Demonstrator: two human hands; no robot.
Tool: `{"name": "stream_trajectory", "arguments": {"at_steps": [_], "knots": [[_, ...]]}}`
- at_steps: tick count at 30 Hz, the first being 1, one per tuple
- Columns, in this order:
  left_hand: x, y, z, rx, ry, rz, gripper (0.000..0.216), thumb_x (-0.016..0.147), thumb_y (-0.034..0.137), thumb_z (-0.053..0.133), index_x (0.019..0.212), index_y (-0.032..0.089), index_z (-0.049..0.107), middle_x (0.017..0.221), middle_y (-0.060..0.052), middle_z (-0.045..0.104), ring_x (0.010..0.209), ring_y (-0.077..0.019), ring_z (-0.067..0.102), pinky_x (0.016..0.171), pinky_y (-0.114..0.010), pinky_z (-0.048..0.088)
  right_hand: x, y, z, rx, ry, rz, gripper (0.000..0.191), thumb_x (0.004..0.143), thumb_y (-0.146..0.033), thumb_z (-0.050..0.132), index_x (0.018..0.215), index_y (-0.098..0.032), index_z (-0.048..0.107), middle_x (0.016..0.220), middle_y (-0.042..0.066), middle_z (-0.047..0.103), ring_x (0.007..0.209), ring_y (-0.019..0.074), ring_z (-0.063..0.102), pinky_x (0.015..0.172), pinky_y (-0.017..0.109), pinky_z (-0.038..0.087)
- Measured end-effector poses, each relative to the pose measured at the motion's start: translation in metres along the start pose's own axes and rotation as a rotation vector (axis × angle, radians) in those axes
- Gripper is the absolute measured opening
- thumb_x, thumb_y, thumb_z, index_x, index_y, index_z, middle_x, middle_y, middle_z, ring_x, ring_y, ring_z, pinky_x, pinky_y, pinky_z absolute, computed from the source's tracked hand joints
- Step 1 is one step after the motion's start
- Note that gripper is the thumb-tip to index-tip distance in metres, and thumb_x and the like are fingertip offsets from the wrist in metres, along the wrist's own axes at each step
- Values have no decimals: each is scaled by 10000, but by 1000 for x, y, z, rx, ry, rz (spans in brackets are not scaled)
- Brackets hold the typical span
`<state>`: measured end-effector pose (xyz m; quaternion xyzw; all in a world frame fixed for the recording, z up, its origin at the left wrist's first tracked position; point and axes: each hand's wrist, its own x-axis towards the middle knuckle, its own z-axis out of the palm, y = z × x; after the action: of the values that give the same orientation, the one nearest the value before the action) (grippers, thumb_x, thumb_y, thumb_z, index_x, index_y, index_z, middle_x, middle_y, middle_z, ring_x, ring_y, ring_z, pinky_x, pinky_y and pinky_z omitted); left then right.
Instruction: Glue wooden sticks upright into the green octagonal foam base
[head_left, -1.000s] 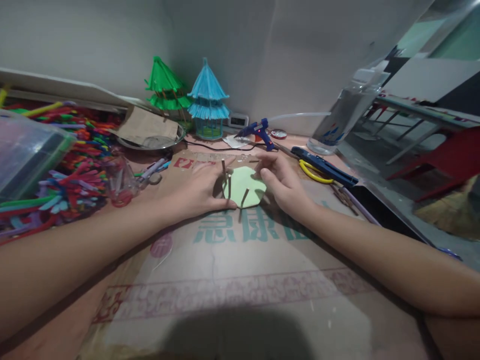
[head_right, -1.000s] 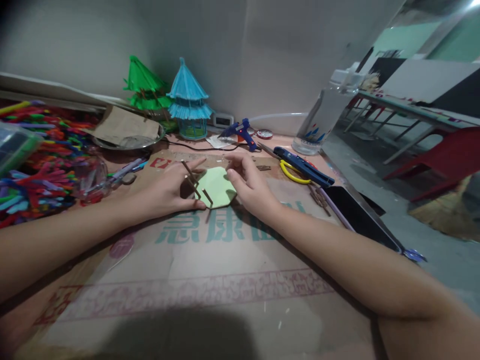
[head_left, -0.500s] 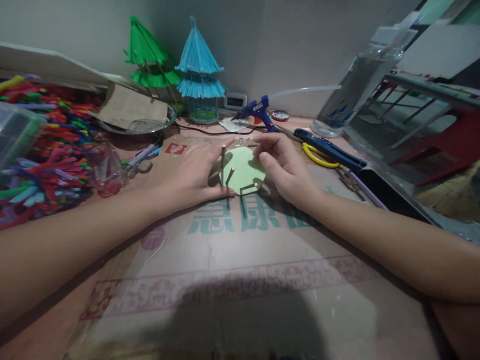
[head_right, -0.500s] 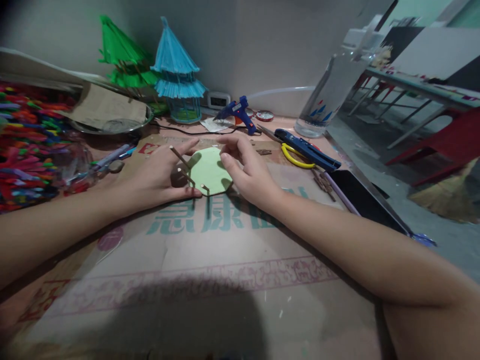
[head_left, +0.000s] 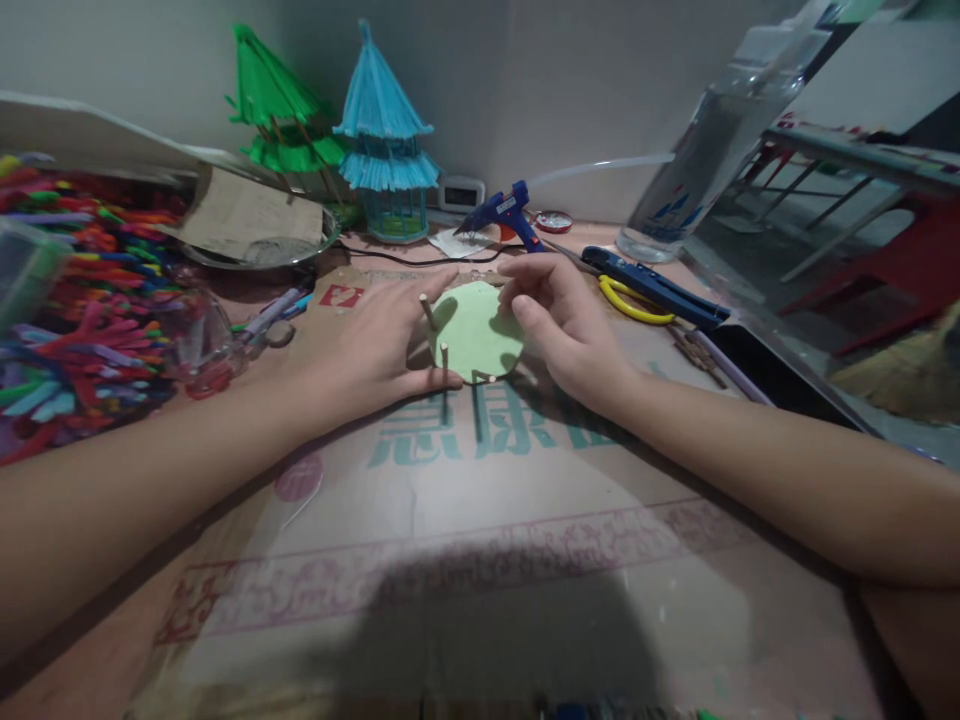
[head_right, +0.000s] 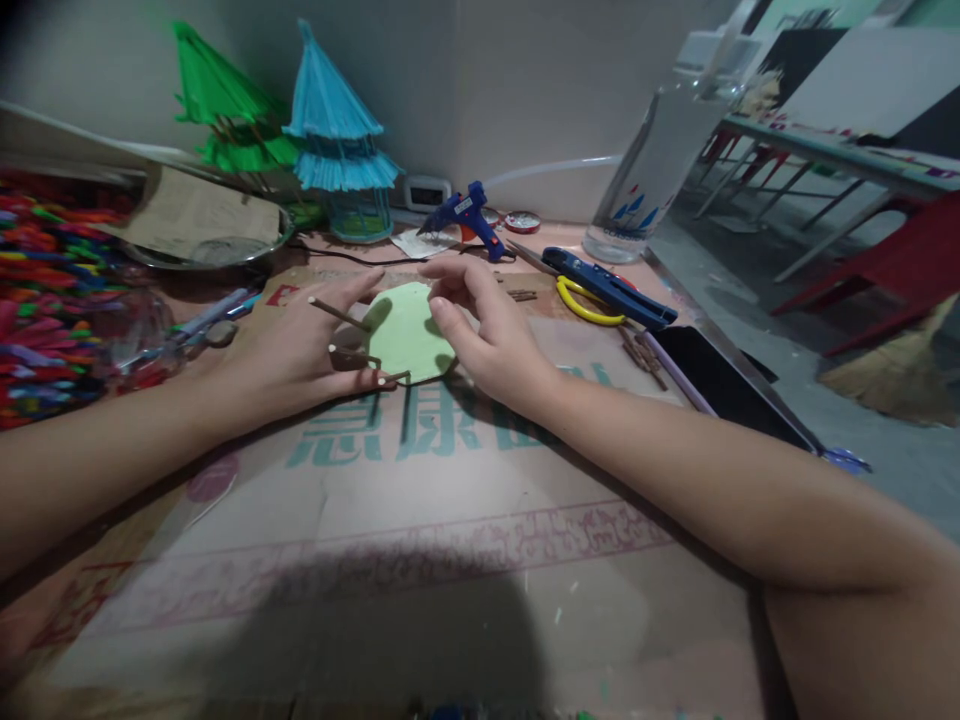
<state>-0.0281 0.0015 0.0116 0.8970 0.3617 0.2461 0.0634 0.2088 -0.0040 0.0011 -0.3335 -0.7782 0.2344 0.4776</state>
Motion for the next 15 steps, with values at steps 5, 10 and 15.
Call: {"name": "stream_trajectory", "arguments": {"at_steps": [5, 10, 15], "knots": [[2, 0, -1, -15, -4, -7, 943, 828, 638, 712, 1575, 221, 317, 1565, -160, 476, 1404, -389, 478, 1150, -538, 383, -1, 1, 0, 13, -2, -40, 337, 1024, -540, 477, 1215, -267, 527, 1199, 80, 579, 1056, 218, 605, 947, 426, 549], [3, -3, 2, -68, 0, -34, 997, 786, 632, 758, 1585, 254, 298, 1516, -133, 527, 1361, -376, 523, 1123, -528, 412, -1, 2, 0, -3, -16, -16, 345, 1023, -549, 478, 1220, -271, 529, 1178, 77, 595, 1054, 224, 603, 945, 433, 550], [2, -7, 4, -93, -11, -19, 970, 790, 611, 763, 1580, 291, 301, 1480, -108, 553, 1355, -371, 531, 1104, -507, 433, 0, 2, 0, 6, -5, -8, 290, 1033, -481, 482, 1209, -255, 533, 1178, 81, 600, 1071, 220, 604, 954, 421, 540]]}}
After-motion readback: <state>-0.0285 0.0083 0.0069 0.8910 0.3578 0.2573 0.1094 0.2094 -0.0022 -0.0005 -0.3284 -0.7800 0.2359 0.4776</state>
